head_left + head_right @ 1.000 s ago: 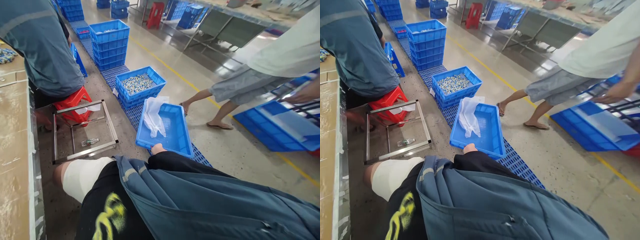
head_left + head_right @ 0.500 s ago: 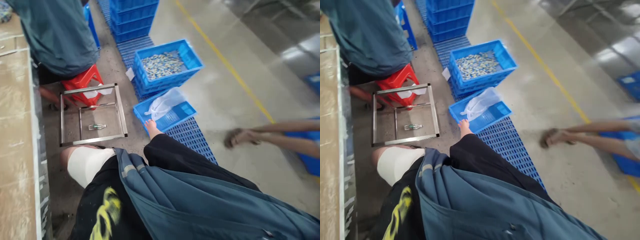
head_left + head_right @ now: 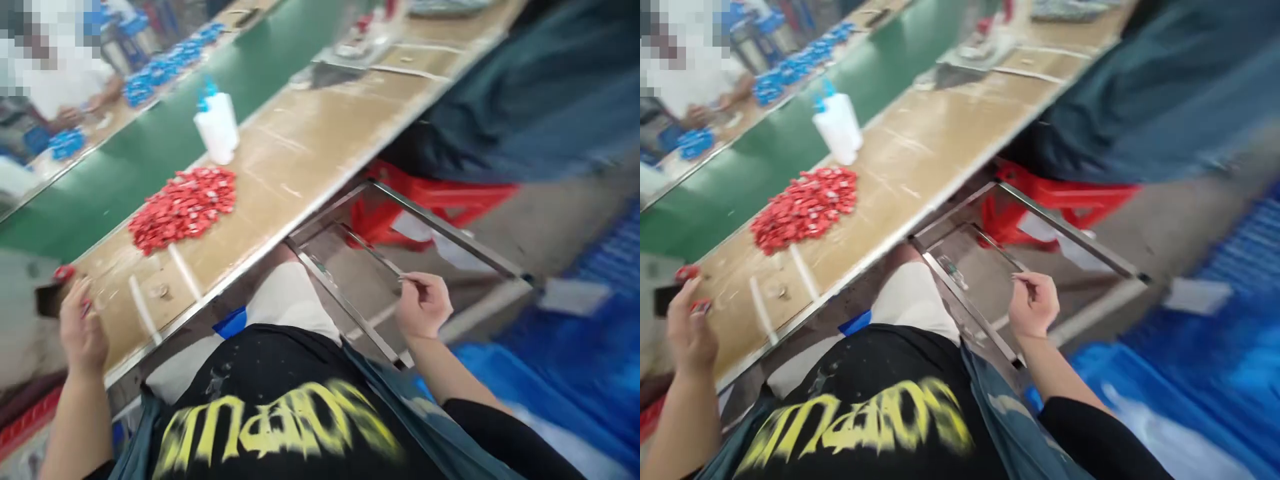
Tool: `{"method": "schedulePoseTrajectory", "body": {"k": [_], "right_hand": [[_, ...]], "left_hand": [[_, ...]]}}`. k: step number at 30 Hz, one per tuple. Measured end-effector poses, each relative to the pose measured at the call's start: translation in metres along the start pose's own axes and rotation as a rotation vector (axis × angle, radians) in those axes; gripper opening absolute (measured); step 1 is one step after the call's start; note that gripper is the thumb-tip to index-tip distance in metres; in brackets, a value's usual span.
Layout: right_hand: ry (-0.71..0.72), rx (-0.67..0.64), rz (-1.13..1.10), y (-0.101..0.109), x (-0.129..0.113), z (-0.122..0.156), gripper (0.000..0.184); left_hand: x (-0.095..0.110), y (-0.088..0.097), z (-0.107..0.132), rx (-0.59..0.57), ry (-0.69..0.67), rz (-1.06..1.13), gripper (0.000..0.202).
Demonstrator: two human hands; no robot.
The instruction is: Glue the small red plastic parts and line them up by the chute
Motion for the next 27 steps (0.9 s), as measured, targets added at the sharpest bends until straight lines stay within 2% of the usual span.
{"method": "schedulePoseTrajectory", "body": {"k": [2,4,7,10,12,15,18,20,22,25,27], "right_hand": [[0.239,-0.192,-0.145,-0.066,-0.074,-0.024,0.004],[0.474,-0.414,-0.301,-0.125,-0.156,-0.032,0.01],[0.788,-0.719,-0.471,-0.196,-0.268,-0.027,0.019],[1.006,-0.868,-0.549,-0.259,-0.349,-0.02,0.018],[1.031,-0.852,-0.593,-0.3,-0.385,-0.021,0.014],[0.947,-0.737,-0.665,-0.35,-0.417,-0.02,0.013],[0.804,-0.589,-0.708,-0.377,-0.424,-0.016,0.014],[0.74,-0.518,-0.717,-0.383,-0.42,-0.014,0.014],[0.754,-0.5,-0.737,-0.382,-0.415,-0.012,0.014],[0.853,-0.592,-0.765,-0.382,-0.413,-0.01,0.014],[0.881,-0.678,-0.775,-0.386,-0.414,-0.009,0.014]], "left_hand": [[-0.019,0.016,0.042,0.111,0.016,-0.094,0.054],[-0.035,0.015,0.072,0.146,0.039,-0.151,0.054],[-0.058,0.01,0.106,0.185,0.134,-0.188,0.047],[-0.076,0.003,0.13,0.182,0.219,-0.201,0.042],[-0.086,-0.005,0.139,0.152,0.261,-0.205,0.041],[-0.105,-0.015,0.14,0.13,0.341,-0.217,0.042],[-0.131,-0.027,0.116,0.073,0.423,-0.279,0.047],[-0.153,-0.035,0.085,-0.017,0.485,-0.335,0.053],[-0.18,-0.038,0.047,-0.121,0.577,-0.379,0.056],[-0.219,-0.024,0.0,-0.202,0.77,-0.435,0.049],[-0.234,-0.013,-0.014,-0.254,0.869,-0.462,0.048]]}}
Point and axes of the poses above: each hand's wrist, its own z-axis away from the middle knuckle, its own y-axis out of the back of the hand, x = y × z, the point moved 9 cm from there along -z, towards the middle knuckle, and after that the axes turned 9 degrees about -x, right-handed, at the moved point
